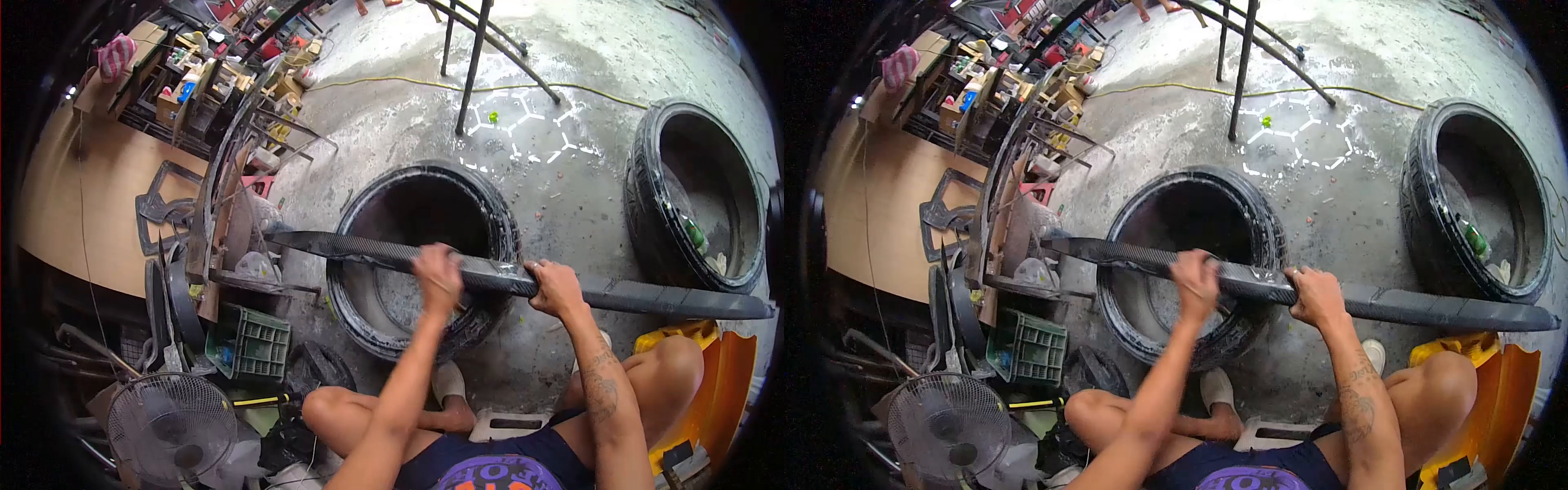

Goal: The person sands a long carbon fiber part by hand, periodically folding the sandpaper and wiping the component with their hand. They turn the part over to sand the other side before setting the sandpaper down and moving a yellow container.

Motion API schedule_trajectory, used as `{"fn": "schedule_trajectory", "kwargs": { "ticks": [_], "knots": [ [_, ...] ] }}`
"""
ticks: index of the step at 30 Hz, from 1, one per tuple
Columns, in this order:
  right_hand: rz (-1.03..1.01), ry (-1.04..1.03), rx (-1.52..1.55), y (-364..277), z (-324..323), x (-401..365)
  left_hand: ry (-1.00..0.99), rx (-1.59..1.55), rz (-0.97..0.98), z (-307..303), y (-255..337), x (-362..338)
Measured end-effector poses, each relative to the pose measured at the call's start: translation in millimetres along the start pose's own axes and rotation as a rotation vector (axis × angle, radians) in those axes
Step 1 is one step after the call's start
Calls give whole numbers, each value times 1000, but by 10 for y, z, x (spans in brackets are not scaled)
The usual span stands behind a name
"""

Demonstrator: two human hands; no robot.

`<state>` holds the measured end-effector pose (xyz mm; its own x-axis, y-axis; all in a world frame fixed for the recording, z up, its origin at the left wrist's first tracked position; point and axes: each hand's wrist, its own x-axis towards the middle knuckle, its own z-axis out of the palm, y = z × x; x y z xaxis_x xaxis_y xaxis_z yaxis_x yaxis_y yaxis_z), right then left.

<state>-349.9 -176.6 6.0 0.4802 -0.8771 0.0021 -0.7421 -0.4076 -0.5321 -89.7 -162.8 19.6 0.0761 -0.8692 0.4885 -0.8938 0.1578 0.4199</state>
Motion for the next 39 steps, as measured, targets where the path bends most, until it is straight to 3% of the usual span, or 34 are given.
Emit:
{"fn": "schedule_trajectory", "kwargs": {
  "ticks": [1,3,7,10,12,15,17,19,20,23,24,25,28,29,32,35,37,39],
  "knots": [
    [16,-6,-16,-20,-7,-5,54,66,-170,-81,-142,80],
    [8,6,-32,-68,-69,56,129,143,-168,36,-30,36],
    [3,17,39,-48,-79,56,-35,-127,-53,235,1011,-411],
    [35,-12,-9,-54,-79,47,-1,-105,30,76,226,-157],
    [14,6,-4,-56,-43,21,128,78,-166,-169,-284,57],
    [-27,58,-9,-20,-43,62,190,13,-140,85,-3,-59],
    [11,37,24,-52,-64,33,-30,-152,-43,229,692,-261],
    [7,40,28,-80,-51,58,-51,-163,-14,230,1024,-427],
    [4,36,6,-82,-38,47,-114,-162,28,201,766,-371],
    [-17,73,-44,-86,-38,-28,9,-130,27,-70,99,-151],
    [-22,94,-57,-47,45,-33,61,-17,-132,-94,12,-106],
    [-36,113,-69,-57,63,-30,116,102,-295,-65,0,-74],
    [-14,70,-78,-37,78,-33,-59,-14,-51,341,715,-453],
    [-12,62,-64,-25,87,-52,-86,-79,-75,292,1077,-534],
    [-23,52,-124,-76,28,-67,-136,-106,48,200,514,-391],
    [-33,74,-164,-84,76,-77,124,23,-175,-102,-39,-120],
    [-35,65,-176,-63,86,-66,202,95,-297,51,73,-176],
    [-26,67,-114,-81,52,-73,-16,-27,-136,270,535,-412]
  ]
}}
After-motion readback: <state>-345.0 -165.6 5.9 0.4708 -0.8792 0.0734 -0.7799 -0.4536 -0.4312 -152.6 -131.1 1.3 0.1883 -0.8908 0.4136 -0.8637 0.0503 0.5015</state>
